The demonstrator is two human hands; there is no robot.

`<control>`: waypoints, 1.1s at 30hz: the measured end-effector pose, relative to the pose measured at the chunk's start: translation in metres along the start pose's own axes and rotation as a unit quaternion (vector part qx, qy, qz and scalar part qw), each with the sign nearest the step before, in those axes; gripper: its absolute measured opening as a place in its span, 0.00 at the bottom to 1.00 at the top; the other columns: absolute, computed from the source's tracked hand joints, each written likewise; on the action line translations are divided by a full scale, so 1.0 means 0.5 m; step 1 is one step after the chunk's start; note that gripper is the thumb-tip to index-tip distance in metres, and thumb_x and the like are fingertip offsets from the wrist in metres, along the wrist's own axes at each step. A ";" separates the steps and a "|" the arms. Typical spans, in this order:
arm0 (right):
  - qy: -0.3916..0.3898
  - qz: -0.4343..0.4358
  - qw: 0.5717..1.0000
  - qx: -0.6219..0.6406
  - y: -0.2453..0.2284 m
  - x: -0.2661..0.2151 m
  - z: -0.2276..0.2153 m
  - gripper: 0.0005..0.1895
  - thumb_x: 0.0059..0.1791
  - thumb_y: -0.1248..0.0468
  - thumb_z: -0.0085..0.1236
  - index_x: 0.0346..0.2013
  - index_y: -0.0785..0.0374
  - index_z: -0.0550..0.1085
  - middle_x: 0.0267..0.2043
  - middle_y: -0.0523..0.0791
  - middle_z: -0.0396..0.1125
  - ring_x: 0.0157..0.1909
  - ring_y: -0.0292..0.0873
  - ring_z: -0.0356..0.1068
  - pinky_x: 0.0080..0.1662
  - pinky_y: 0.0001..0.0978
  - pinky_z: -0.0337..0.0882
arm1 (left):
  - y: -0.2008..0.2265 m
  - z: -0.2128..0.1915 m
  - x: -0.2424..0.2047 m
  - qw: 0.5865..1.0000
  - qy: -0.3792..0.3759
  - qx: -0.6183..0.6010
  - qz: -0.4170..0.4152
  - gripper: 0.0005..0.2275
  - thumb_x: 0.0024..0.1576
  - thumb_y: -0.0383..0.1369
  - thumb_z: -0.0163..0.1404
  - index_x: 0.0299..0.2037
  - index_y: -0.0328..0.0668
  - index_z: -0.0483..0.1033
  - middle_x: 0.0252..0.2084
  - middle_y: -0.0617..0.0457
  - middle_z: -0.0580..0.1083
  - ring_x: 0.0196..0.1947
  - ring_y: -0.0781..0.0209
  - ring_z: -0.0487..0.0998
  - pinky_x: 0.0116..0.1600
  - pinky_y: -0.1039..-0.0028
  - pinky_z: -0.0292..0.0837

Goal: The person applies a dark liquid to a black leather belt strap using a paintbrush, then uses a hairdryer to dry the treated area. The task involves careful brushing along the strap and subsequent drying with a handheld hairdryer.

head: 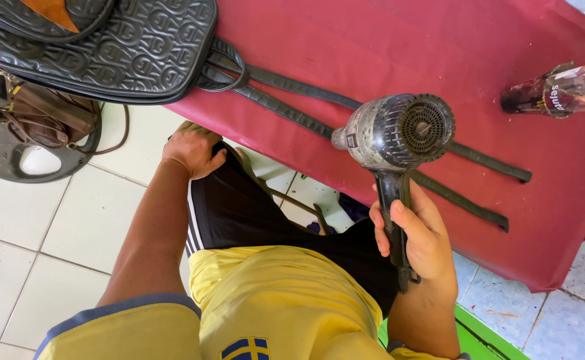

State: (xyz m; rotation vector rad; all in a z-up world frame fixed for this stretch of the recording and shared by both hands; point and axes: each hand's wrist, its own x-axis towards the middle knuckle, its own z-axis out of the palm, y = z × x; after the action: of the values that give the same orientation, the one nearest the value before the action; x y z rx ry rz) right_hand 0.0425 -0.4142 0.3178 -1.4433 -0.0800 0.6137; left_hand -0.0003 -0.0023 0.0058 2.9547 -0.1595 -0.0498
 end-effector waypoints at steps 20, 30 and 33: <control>0.024 -0.004 1.000 0.000 -0.005 -0.018 -0.015 0.19 0.54 0.59 0.48 0.54 0.72 0.69 0.24 0.52 0.62 0.13 0.41 0.65 0.16 0.33 0.71 | -0.003 0.010 -0.003 1.000 0.007 -0.001 -0.001 0.19 0.54 0.56 0.43 0.36 0.56 0.80 0.35 0.56 0.79 0.44 0.60 0.81 0.63 0.67 0.68; 0.030 -0.003 1.000 0.005 -0.012 -0.028 -0.028 0.20 0.55 0.58 0.48 0.54 0.73 0.69 0.24 0.52 0.61 0.13 0.41 0.65 0.17 0.33 0.71 | -0.003 0.016 0.000 1.000 0.009 -0.001 0.001 0.19 0.53 0.56 0.43 0.37 0.57 0.80 0.35 0.55 0.79 0.44 0.59 0.81 0.63 0.66 0.68; 0.034 -0.005 0.999 0.016 -0.012 -0.032 -0.032 0.21 0.55 0.58 0.48 0.54 0.73 0.68 0.24 0.52 0.61 0.13 0.41 0.64 0.16 0.33 0.71 | -0.007 0.023 -0.001 1.000 0.013 0.006 0.001 0.19 0.53 0.57 0.42 0.36 0.57 0.79 0.34 0.55 0.78 0.43 0.59 0.81 0.63 0.66 0.68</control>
State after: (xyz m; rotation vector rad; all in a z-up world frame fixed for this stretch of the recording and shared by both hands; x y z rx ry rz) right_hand 0.0374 -0.4357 0.3259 -1.4302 -0.0247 0.5547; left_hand -0.0009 -0.0008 -0.0062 2.9658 -0.1602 -0.0093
